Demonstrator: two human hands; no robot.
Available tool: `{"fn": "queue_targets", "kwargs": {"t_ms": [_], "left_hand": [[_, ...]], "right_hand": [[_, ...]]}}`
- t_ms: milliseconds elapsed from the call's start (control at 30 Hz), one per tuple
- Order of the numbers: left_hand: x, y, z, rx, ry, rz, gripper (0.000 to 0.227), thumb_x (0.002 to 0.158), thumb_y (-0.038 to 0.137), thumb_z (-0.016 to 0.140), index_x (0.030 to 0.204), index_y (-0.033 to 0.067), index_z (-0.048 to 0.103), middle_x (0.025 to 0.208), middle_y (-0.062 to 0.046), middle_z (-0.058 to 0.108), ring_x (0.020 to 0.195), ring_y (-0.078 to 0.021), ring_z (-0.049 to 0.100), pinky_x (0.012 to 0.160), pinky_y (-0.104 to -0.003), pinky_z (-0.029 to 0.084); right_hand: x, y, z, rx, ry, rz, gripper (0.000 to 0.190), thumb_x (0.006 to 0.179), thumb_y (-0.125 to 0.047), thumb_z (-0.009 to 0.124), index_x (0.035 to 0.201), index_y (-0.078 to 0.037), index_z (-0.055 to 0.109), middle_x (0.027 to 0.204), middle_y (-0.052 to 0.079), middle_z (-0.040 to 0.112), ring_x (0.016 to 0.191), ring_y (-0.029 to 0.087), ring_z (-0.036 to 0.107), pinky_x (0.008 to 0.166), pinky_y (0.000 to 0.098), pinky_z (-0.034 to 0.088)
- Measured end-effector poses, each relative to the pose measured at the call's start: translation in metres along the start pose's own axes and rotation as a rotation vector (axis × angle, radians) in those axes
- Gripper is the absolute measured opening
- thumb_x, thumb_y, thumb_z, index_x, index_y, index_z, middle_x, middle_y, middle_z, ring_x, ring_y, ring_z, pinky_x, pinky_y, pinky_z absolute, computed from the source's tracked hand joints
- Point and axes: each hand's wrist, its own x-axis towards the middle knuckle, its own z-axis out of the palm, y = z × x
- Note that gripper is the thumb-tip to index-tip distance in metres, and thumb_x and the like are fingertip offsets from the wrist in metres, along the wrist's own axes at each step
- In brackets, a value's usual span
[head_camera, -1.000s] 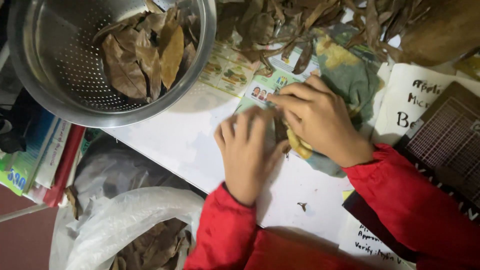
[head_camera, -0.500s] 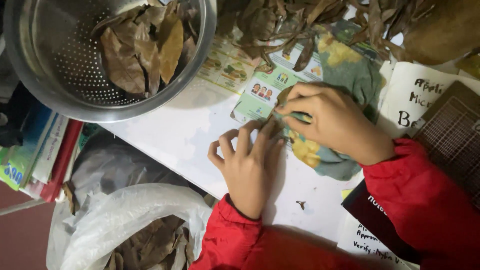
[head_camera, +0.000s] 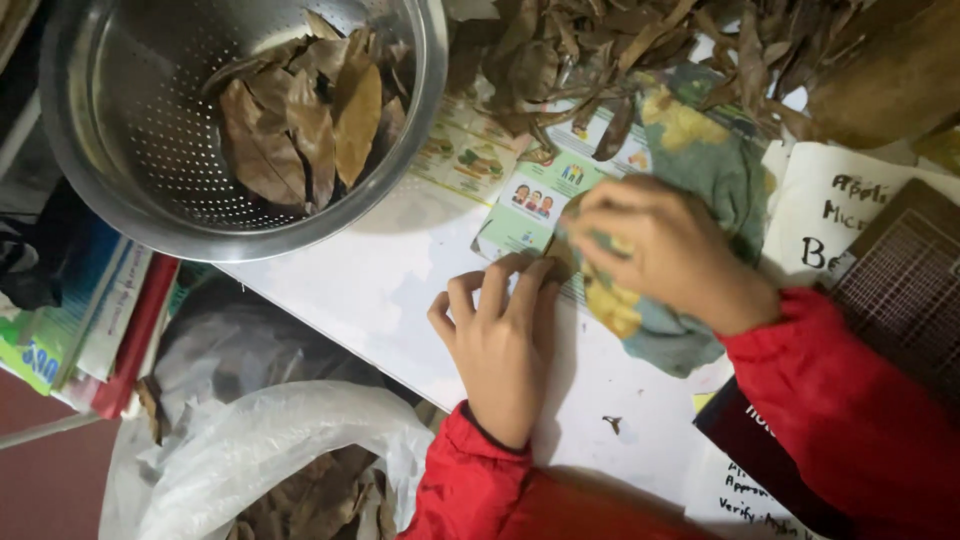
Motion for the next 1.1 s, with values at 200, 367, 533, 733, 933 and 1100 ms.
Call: {"fn": "queue_targets", "kwargs": {"t_ms": [200, 367, 533, 733, 933, 1100], "left_hand": [[0.003, -0.002, -0.003, -0.168, -0.040, -0.030, 0.005, 0.095, 0.023, 0.069, 0.097, 0.0200, 0.065, 0.105, 0.001, 0.065, 0.093, -0.0275, 0.053, 0.082, -0.044, 0.033], [0.004, -0.021, 0.009, -0.297, -0.081, -0.071, 0.029, 0.076, 0.017, 0.083, 0.098, 0.0139, 0.064, 0.084, -0.003, 0.061, 0.088, -0.0262, 0.057, 0.085, -0.043, 0.036], [0.006, -0.017, 0.008, -0.346, 0.185, 0.061, 0.027, 0.080, 0.003, 0.073, 0.103, 0.0166, 0.077, 0.083, -0.002, 0.060, 0.075, -0.0230, 0.055, 0.073, -0.035, 0.043], [0.000, -0.007, 0.009, -0.004, 0.127, 0.273, 0.012, 0.100, 0.008, 0.058, 0.096, 0.0129, 0.068, 0.091, -0.008, 0.051, 0.081, -0.0320, 0.045, 0.071, -0.045, 0.034], [-0.003, -0.004, 0.017, -0.080, 0.066, 0.276, 0.014, 0.101, 0.020, 0.068, 0.107, 0.0083, 0.072, 0.097, -0.007, 0.062, 0.081, -0.0308, 0.052, 0.068, -0.044, 0.036], [-0.006, -0.001, 0.011, -0.044, -0.040, 0.350, 0.026, 0.102, 0.012, 0.057, 0.124, 0.0009, 0.066, 0.105, -0.015, 0.060, 0.084, -0.0332, 0.049, 0.069, -0.044, 0.037]], "right_hand": [[0.008, -0.002, -0.006, -0.217, 0.206, 0.091, 0.012, 0.095, -0.004, 0.074, 0.106, -0.001, 0.075, 0.102, 0.009, 0.064, 0.082, 0.029, 0.066, 0.068, 0.0435, 0.054], [-0.005, 0.027, 0.017, -0.379, 0.400, 0.138, 0.011, 0.094, -0.013, 0.077, 0.104, -0.011, 0.075, 0.099, 0.005, 0.066, 0.094, 0.028, 0.071, 0.080, 0.0394, 0.059], [-0.003, 0.022, -0.004, -0.121, 0.586, 0.109, 0.012, 0.094, 0.003, 0.077, 0.106, 0.002, 0.074, 0.096, 0.015, 0.065, 0.095, 0.040, 0.069, 0.083, 0.0467, 0.056], [-0.016, 0.045, -0.034, -0.086, 0.735, 0.082, 0.006, 0.106, 0.015, 0.070, 0.109, 0.013, 0.065, 0.112, 0.027, 0.059, 0.094, 0.036, 0.062, 0.072, 0.0397, 0.059], [-0.031, 0.019, -0.098, -0.142, 0.674, -0.072, 0.018, 0.115, 0.038, 0.068, 0.132, 0.033, 0.073, 0.134, 0.036, 0.057, 0.113, 0.045, 0.064, 0.081, 0.0444, 0.060], [0.002, -0.019, -0.068, -0.031, 0.137, -0.310, 0.011, 0.099, -0.001, 0.067, 0.104, -0.001, 0.077, 0.103, 0.017, 0.074, 0.081, 0.021, 0.069, 0.067, 0.0285, 0.060]]}}
